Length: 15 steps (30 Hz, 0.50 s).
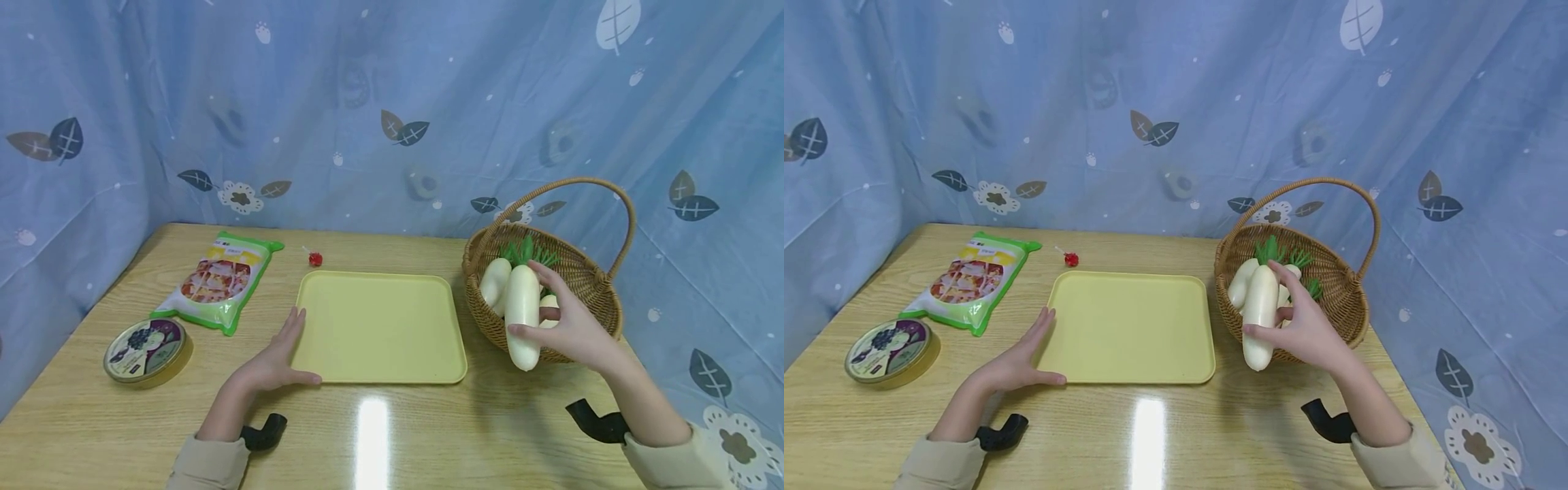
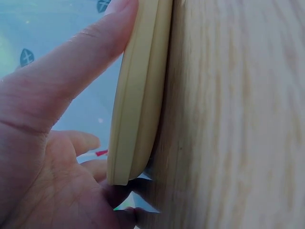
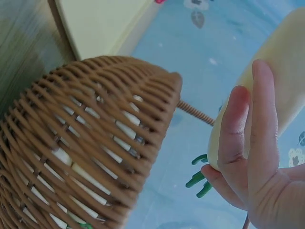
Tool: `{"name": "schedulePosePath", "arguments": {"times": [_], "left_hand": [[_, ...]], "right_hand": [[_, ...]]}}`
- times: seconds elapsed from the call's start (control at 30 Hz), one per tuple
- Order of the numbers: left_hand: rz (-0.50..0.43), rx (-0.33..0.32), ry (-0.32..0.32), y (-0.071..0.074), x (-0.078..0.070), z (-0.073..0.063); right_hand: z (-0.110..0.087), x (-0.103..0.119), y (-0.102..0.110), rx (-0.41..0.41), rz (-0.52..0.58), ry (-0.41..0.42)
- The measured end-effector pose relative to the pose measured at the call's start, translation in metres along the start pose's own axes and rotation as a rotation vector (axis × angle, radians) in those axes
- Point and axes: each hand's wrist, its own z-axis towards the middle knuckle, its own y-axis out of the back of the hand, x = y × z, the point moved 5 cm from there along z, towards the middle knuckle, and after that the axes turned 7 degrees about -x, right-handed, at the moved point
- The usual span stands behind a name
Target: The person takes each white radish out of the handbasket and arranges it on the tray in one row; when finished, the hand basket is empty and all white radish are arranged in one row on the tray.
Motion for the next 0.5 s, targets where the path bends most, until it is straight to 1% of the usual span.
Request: {"name": "schedulePosePath", "arguments": {"times": [0.3, 0.5], "left_hand": [[-0.002, 0.0, -0.01, -0.002, 0.002, 0.0], [-0.009, -0.003, -0.021, -0.001, 0.0, 0.0]], "right_hand": [[-0.008, 0.01, -0.008, 0.002, -0.005, 0.028], [-0.014, 0.015, -0.014, 0.015, 0.027, 0.048]]}}
